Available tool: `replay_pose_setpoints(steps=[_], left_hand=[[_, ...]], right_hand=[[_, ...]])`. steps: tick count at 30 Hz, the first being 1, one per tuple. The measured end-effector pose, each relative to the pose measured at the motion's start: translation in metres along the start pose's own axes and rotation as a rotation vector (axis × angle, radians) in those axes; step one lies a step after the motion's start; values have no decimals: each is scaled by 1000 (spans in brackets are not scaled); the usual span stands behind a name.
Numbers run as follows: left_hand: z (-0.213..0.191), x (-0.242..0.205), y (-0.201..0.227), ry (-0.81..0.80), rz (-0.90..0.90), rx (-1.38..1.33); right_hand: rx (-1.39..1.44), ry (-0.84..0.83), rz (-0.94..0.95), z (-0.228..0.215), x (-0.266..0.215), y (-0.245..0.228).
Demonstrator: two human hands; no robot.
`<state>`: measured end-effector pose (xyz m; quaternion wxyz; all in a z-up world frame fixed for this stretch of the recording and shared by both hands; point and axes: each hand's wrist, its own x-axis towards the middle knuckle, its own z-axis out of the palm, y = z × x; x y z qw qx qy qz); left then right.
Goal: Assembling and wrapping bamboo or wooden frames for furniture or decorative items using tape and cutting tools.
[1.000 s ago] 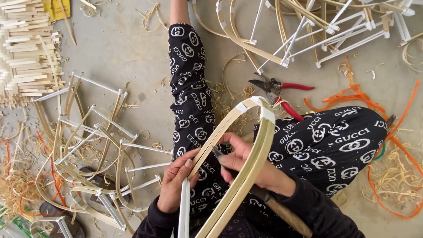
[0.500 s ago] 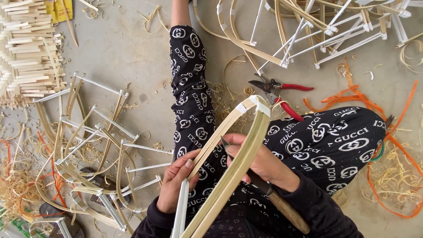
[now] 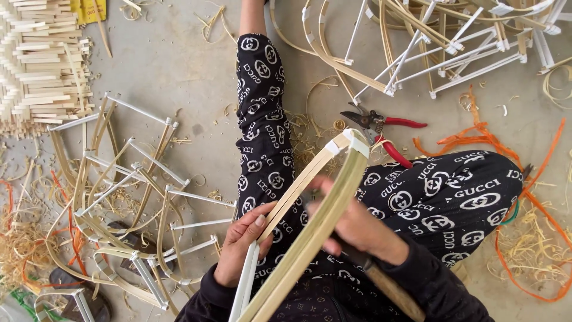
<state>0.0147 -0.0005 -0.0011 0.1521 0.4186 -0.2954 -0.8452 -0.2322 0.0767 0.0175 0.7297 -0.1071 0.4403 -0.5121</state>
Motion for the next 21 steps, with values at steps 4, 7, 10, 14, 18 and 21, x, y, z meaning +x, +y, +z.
replay_pose_setpoints(steps=[4, 7, 10, 14, 18, 21], left_hand=[[-2, 1, 0, -37, 11, -8], [-5, -2, -2, -24, -16, -45], [-2, -4, -3, -9, -19, -44], [0, -6, 0, 1, -1, -5], [2, -4, 4, 19, -29, -21], [4, -3, 0, 14, -29, -28]], right_hand=[[-67, -165, 24, -6, 0, 10], [-36, -149, -24, -16, 3, 1], [-2, -69, -19, -9, -2, -1], [-77, -187, -5, -14, 2, 12], [-111, 37, -46, -19, 5, 1], [-39, -10, -87, 2, 0, 6]])
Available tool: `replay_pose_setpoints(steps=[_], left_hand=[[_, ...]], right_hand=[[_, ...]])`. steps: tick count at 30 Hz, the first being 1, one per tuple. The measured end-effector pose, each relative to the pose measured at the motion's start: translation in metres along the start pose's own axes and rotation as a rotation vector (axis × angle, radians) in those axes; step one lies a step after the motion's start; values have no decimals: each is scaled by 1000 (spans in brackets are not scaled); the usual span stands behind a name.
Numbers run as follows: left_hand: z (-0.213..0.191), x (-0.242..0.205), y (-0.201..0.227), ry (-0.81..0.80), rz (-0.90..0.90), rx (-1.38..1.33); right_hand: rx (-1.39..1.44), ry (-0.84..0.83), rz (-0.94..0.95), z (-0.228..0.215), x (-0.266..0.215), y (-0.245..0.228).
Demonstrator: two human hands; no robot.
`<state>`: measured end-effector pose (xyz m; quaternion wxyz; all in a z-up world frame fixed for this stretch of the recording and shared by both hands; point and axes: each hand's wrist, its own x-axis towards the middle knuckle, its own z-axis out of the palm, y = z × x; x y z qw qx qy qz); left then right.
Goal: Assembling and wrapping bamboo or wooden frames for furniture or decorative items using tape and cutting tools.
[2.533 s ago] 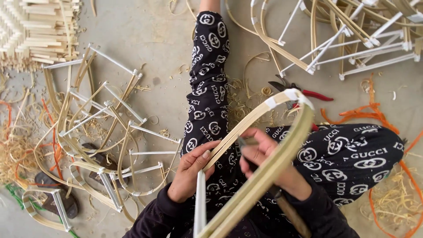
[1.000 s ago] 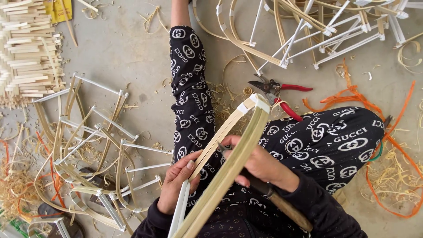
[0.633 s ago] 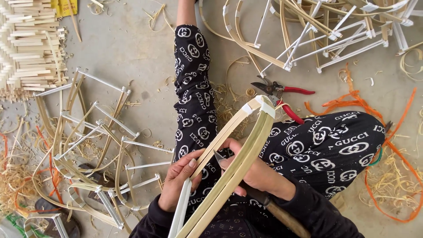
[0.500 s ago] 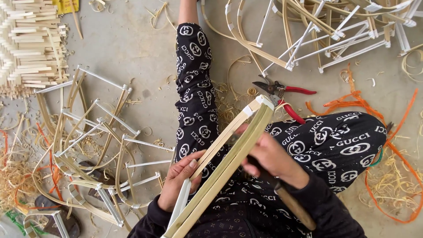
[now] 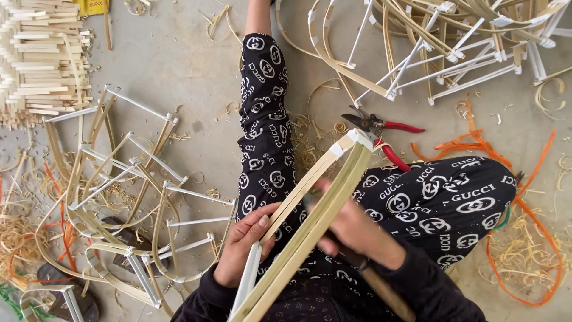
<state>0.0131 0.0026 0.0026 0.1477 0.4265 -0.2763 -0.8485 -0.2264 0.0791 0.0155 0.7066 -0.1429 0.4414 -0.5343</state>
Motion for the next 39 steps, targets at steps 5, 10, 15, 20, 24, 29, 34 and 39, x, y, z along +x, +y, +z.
replay_pose_setpoints(steps=[5, 10, 15, 20, 24, 29, 34, 39], left_hand=[[-10, 0, -6, -25, 57, 62], [-20, -10, 8, -77, -15, 21], [-6, -19, 53, -367, -18, -39], [-2, 13, 58, -249, 325, 380], [11, 71, 45, -196, 482, 607], [14, 108, 25, -356, 203, 499], [12, 86, 37, -220, 126, 435], [16, 64, 36, -146, 65, 355]], right_hand=[[-171, -135, 79, -7, 13, 15], [-253, 88, -163, -38, 11, 0], [-412, 69, -195, -31, 13, -2], [173, -71, 144, -23, 20, 30], [270, -187, 249, -2, 13, 45], [216, -360, 376, 19, -10, 26], [-89, -124, 397, 2, -22, 16], [-243, 3, -6, -10, -2, 13]])
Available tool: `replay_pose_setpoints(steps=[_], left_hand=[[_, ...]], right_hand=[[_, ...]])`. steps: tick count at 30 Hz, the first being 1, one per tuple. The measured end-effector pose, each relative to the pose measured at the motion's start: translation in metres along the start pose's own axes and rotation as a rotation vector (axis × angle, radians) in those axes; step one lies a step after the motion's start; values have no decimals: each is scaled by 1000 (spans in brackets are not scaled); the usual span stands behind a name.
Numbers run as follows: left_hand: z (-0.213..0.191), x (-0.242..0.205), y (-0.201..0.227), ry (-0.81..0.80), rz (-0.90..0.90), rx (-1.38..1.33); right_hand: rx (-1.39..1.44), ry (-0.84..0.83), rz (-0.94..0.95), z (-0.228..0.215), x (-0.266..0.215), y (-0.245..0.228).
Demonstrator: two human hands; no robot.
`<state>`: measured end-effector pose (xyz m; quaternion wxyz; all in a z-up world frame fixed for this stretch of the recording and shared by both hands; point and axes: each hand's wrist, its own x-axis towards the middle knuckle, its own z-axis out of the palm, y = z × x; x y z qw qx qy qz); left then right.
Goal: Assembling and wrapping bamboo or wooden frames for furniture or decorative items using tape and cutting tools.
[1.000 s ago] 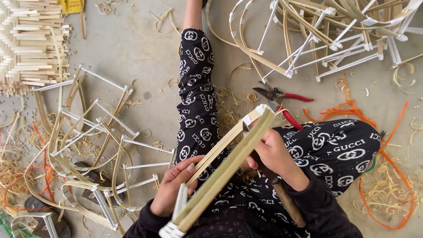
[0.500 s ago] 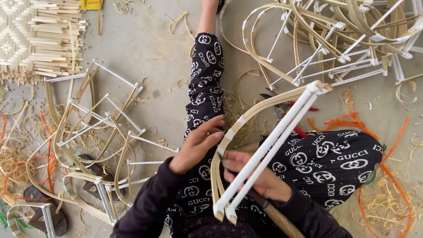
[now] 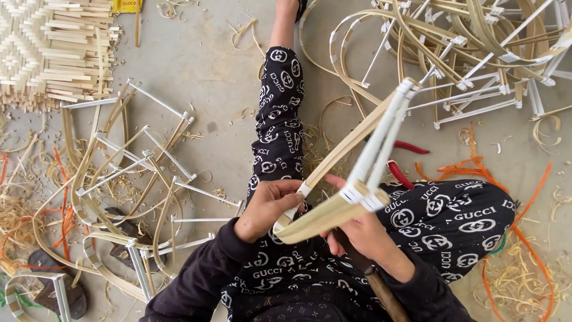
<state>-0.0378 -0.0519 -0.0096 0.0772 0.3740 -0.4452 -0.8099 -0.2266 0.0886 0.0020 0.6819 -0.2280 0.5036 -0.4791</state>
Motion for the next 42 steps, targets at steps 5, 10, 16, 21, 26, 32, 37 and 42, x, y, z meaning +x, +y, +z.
replay_pose_setpoints(steps=[5, 10, 16, 21, 26, 32, 37, 42], left_hand=[[13, -11, -1, -94, 59, -27], [13, -18, 2, -181, -9, -28], [11, -37, -7, -151, -30, 29], [5, -47, -11, -69, -247, -173], [-6, -51, -34, -143, -80, -131], [12, -47, -18, -55, -239, -177], [13, -46, -23, -75, -111, -229], [16, -51, -17, -36, -101, -212]], right_hand=[[88, -1, 53, 4, 9, -2], [118, -95, 79, 5, 2, 3], [141, -85, -89, -23, 6, 11], [-244, 89, -190, -46, -3, -13], [-216, 224, -303, -41, -14, -42], [116, -41, 26, -13, -10, -2], [-172, 146, -72, -5, -11, 8], [-409, 194, -14, 19, -26, -21]])
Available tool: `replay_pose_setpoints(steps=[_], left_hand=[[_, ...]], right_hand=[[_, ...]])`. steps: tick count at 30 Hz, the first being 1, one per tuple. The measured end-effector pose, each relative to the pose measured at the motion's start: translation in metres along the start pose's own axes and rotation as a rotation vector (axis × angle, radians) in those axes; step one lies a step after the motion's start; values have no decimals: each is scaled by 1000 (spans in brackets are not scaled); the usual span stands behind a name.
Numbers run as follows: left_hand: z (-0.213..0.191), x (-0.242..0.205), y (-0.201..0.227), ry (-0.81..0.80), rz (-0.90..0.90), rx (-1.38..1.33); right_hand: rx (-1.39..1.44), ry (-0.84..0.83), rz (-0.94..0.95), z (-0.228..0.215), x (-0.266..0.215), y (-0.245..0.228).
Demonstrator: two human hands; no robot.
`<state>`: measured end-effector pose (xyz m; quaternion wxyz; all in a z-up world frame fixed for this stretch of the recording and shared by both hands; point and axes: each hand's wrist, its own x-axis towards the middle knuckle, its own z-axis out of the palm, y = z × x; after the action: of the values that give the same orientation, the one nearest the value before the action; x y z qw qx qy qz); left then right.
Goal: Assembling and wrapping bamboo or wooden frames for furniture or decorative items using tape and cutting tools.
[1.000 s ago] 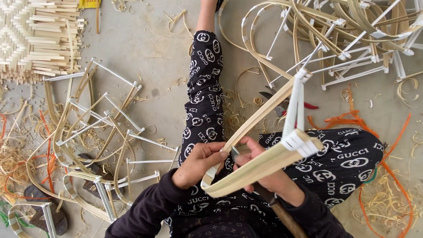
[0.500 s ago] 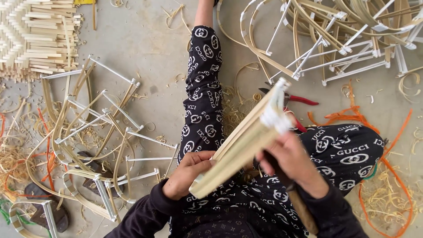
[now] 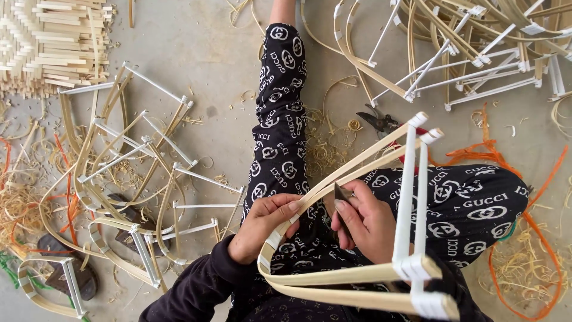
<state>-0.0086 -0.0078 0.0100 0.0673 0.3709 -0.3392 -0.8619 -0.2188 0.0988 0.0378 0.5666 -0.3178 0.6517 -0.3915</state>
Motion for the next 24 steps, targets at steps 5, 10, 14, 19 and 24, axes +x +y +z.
replay_pose_setpoints(steps=[5, 10, 14, 19, 24], left_hand=[[1, 7, -3, 75, 9, 12], [10, 8, -9, 105, 46, -50], [9, 5, -9, 92, 25, -35], [8, -3, -4, 101, 2, 4], [4, -11, -7, 93, -55, -29]], right_hand=[[182, -148, 87, 3, 7, 9], [398, -329, 55, 13, 11, 30], [496, -372, 16, 7, 16, 44], [298, -217, -10, -6, 16, 45], [80, 139, -406, -34, 10, 53]])
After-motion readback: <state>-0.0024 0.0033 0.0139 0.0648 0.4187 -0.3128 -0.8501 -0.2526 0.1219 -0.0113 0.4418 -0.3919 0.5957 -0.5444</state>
